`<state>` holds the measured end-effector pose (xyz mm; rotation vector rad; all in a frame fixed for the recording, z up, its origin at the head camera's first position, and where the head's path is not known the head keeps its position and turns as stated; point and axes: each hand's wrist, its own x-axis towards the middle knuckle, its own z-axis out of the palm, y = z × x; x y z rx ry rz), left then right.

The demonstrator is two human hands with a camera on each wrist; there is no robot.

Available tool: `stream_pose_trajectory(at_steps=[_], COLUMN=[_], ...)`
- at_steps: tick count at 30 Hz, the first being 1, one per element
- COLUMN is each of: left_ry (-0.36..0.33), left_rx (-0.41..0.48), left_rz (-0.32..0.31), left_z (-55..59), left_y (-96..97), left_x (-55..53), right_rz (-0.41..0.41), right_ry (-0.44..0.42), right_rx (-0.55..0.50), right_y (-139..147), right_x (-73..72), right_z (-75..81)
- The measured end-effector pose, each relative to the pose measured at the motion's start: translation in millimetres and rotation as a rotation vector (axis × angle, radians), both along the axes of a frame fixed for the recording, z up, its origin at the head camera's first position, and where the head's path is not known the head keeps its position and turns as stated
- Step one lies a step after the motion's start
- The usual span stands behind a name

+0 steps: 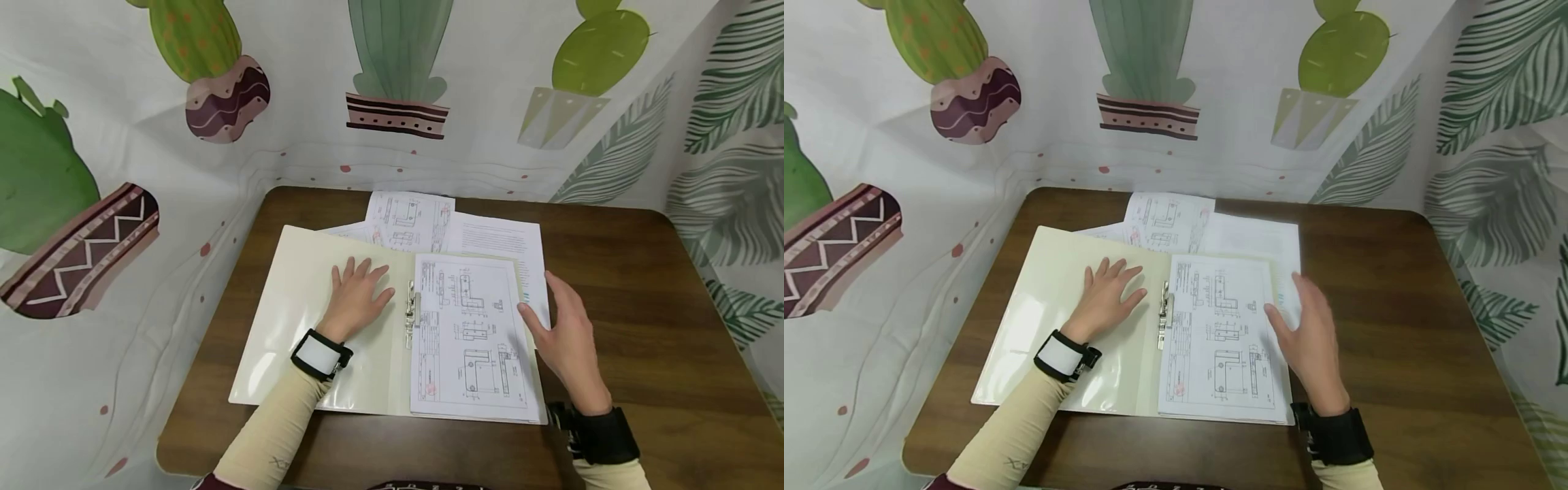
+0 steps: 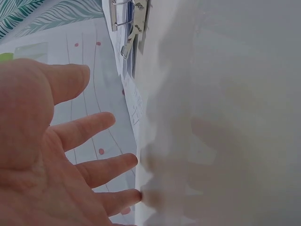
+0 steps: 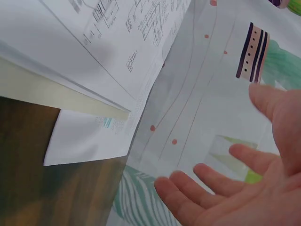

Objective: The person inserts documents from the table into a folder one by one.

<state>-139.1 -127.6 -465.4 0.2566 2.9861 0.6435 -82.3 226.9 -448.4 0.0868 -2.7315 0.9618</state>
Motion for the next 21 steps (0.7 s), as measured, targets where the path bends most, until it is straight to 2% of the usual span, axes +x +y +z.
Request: stream_pose_trajectory(at_steps=[4, 9, 16, 21], left_ry=[0.031, 0.077, 0.126, 0.139], left_rx=[-0.018, -0.024, -0.066, -0.108], left_rz=[0.01, 0.011, -0.021, 0.007], left_z=[2.4, 7.8, 7.5, 8.4], left_y=[-1.6, -6.5, -19.0, -28.2], left_x=[-4.5, -19.3, -53.7, -81.7], right_rz=[0.093, 0.202, 0.288, 0.31], right_ry=[-0.06, -0.109, -0.093, -0.066], right_rx=[0.022, 0.059, 0.143, 0.221], right_y=[-4.6, -11.7, -21.9, -29.0], right_x=[-10.2, -16.1, -17.5, -18.1], right_z=[-0.9, -6.9, -22.0, -31.0])
